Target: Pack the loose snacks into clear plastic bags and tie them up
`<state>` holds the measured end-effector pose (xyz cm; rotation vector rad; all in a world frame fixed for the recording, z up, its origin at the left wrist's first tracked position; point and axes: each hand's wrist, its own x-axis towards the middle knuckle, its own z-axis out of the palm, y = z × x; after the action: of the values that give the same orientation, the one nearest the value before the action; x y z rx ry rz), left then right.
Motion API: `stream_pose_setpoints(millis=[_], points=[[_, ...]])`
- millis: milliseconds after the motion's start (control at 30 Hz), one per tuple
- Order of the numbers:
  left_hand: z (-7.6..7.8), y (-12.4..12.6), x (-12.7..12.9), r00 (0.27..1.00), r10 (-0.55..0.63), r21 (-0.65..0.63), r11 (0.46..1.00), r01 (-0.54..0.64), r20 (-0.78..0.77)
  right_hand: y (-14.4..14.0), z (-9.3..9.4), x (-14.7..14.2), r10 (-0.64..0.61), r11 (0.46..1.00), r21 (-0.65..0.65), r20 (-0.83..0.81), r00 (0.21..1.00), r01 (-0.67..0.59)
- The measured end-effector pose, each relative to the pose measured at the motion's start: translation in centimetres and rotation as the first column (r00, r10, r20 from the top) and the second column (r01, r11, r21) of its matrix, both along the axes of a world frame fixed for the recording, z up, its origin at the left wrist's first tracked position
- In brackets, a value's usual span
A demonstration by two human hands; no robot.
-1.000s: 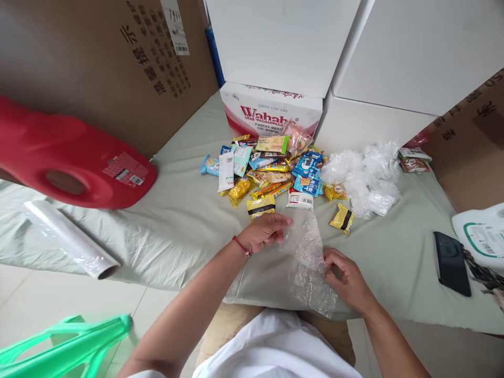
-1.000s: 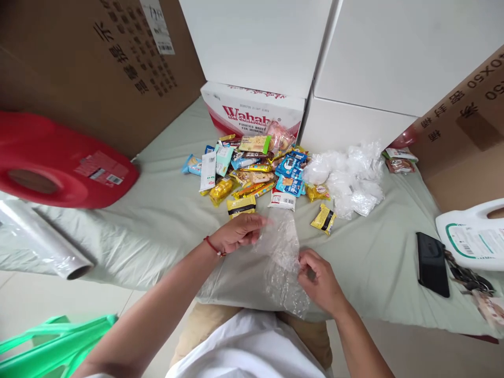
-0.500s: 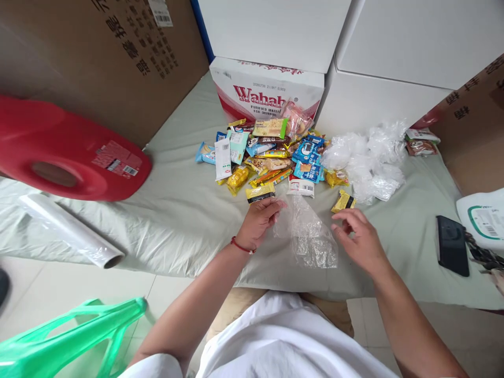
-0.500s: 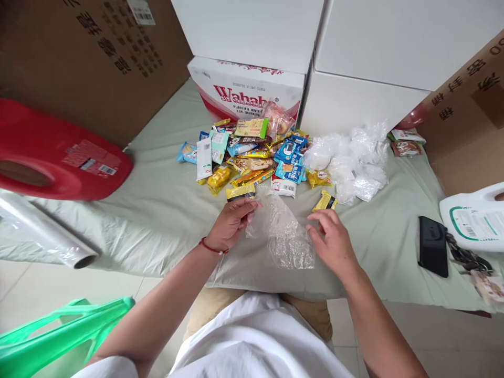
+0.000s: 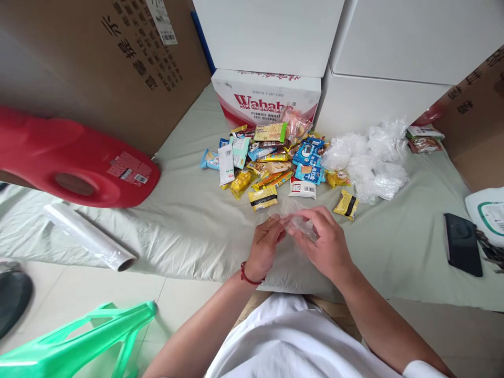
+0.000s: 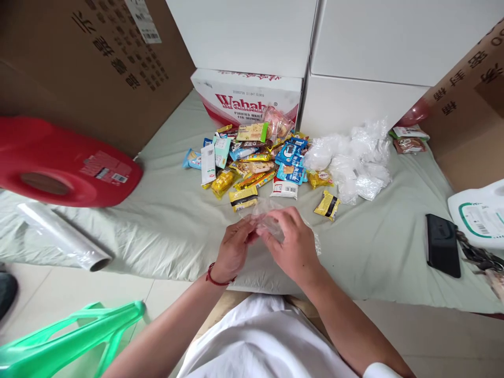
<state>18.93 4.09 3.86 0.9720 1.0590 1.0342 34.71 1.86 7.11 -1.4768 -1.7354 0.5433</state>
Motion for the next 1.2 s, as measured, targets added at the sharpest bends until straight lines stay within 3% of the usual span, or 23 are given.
stream_pose_setpoints(millis=[167, 300, 400, 500, 633, 700, 800, 967, 1100, 1200], points=[[-0.1, 0.2, -0.2, 0.983, 0.012, -0.194, 0.981, 0.024, 0.184, -0.6, -1.7, 1.1, 0.103, 0.993, -0.050, 0.004, 0.995, -0.102], [-0.5, 0.9, -0.1, 0.999, 0.040, -0.284, 0.958, -0.034, 0.016, -1.4, -2.4, 1.4, 0.149, 0.985, -0.082, -0.019, 0.989, -0.150], [-0.6, 0.7, 0.0, 0.993, 0.033, -0.162, 0.985, -0.051, -0.113, -1.9, -1.8, 1.5, 0.164, 0.970, -0.155, -0.141, 0.976, -0.186], [-0.2, -0.4, 0.4, 0.964, 0.058, 0.030, 0.998, -0.052, -0.261, -2.1, -0.7, 1.2, 0.041, 0.968, -0.226, -0.300, 0.953, -0.112], [0.5, -2.1, 1.0, 0.891, 0.093, 0.325, 0.943, 0.064, -0.445, -1.5, -0.4, -0.1, -0.027, 0.937, -0.327, -0.424, 0.905, -0.125], [0.7, -2.4, 0.7, 0.875, 0.123, 0.351, 0.935, 0.056, -0.467, -1.1, -0.5, -0.5, -0.032, 0.919, -0.355, -0.496, 0.868, -0.170], [0.9, -2.1, -0.4, 0.876, 0.184, 0.265, 0.962, -0.067, -0.446, -0.8, -0.4, -0.3, -0.114, 0.894, -0.402, -0.634, 0.765, -0.200], [0.7, -1.2, -2.7, 0.935, 0.224, 0.095, 0.974, -0.205, -0.274, -1.7, -0.3, 1.7, -0.257, 0.880, -0.429, -0.789, 0.558, -0.202], [-1.1, -1.6, -3.8, 0.933, 0.267, -0.062, 0.955, -0.290, -0.242, -3.3, -2.0, 3.9, -0.303, 0.890, -0.427, -0.816, 0.492, -0.160], [-2.6, -2.7, -5.3, 0.929, 0.199, -0.141, 0.957, -0.252, -0.313, -4.4, -3.3, 5.4, -0.363, 0.874, -0.459, -0.834, 0.416, -0.158]])
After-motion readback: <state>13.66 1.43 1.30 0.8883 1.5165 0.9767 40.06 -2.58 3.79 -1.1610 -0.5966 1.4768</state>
